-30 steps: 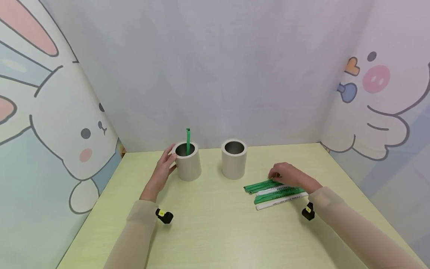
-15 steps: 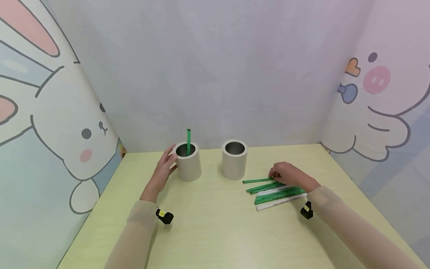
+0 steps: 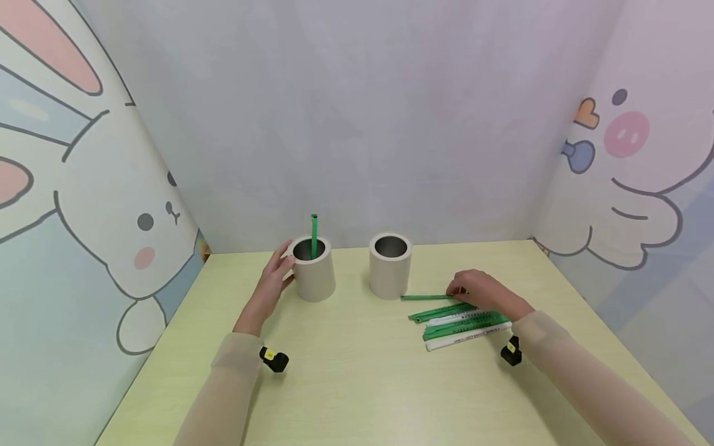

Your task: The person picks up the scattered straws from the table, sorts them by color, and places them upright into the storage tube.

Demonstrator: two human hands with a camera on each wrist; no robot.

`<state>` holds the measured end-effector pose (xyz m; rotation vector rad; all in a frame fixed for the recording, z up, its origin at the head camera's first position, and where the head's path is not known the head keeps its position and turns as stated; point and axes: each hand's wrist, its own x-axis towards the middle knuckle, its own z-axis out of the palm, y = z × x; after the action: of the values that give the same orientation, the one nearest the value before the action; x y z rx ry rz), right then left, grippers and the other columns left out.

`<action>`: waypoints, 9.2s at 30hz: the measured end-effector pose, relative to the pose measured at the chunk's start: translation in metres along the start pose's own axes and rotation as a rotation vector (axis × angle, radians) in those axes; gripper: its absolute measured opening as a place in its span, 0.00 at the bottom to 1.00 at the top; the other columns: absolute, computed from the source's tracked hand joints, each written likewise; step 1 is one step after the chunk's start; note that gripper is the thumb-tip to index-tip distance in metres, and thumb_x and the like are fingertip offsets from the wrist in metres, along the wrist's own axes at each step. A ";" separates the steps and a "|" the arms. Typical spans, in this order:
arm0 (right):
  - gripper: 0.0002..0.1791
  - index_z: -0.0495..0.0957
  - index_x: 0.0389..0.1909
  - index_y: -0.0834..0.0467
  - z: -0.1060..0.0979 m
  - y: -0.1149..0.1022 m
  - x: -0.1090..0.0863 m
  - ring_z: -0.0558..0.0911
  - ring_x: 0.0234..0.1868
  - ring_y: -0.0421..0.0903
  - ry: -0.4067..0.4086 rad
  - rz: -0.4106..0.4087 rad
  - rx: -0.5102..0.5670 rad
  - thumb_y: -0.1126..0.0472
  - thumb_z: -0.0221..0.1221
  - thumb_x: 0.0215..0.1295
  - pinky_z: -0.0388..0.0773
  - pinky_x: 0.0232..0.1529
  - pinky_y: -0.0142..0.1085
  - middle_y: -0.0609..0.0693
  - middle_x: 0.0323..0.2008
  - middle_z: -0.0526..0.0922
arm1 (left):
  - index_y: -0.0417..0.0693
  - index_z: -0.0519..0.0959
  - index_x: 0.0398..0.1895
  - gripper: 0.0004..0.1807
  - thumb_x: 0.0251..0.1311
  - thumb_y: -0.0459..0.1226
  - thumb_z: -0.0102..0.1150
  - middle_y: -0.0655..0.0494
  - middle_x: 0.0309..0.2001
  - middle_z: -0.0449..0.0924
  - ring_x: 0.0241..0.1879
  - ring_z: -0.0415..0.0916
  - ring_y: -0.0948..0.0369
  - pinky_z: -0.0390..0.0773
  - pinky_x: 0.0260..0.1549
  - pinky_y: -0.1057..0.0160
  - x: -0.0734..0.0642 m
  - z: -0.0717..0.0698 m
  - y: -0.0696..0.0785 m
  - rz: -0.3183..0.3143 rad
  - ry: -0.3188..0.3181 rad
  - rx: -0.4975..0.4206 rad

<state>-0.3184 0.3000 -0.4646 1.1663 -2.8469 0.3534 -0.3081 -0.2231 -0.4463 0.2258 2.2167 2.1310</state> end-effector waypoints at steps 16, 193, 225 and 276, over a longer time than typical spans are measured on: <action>0.13 0.90 0.48 0.55 -0.024 -0.043 0.021 0.87 0.41 0.39 0.230 -0.013 0.297 0.71 0.71 0.65 0.89 0.41 0.35 0.47 0.41 0.89 | 0.65 0.48 0.88 0.35 0.85 0.52 0.43 0.47 0.84 0.50 0.84 0.47 0.47 0.55 0.81 0.39 0.000 0.002 0.001 -0.001 0.013 0.006; 0.13 0.87 0.53 0.54 -0.047 -0.127 0.088 0.87 0.42 0.44 0.294 0.127 0.612 0.65 0.71 0.69 0.88 0.44 0.37 0.47 0.41 0.89 | 0.63 0.47 0.88 0.35 0.85 0.52 0.42 0.48 0.84 0.49 0.84 0.46 0.46 0.54 0.81 0.37 -0.002 0.000 -0.002 0.004 -0.010 0.000; 0.19 0.83 0.60 0.56 -0.066 -0.215 0.241 0.86 0.48 0.48 0.811 0.252 1.103 0.65 0.70 0.70 0.88 0.49 0.38 0.51 0.48 0.86 | 0.66 0.47 0.88 0.34 0.86 0.51 0.42 0.48 0.85 0.48 0.84 0.47 0.45 0.53 0.81 0.37 -0.003 -0.001 -0.001 -0.003 -0.005 -0.003; 0.11 0.87 0.48 0.57 -0.052 -0.065 0.039 0.88 0.44 0.48 0.004 0.018 0.289 0.70 0.69 0.67 0.88 0.46 0.40 0.53 0.47 0.88 | 0.63 0.48 0.88 0.35 0.85 0.51 0.43 0.46 0.83 0.51 0.83 0.48 0.44 0.53 0.81 0.36 0.002 0.002 0.000 -0.004 -0.006 -0.023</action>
<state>-0.3030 0.2397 -0.3965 1.1772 -2.8735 0.7886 -0.3102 -0.2211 -0.4464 0.2258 2.1864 2.1493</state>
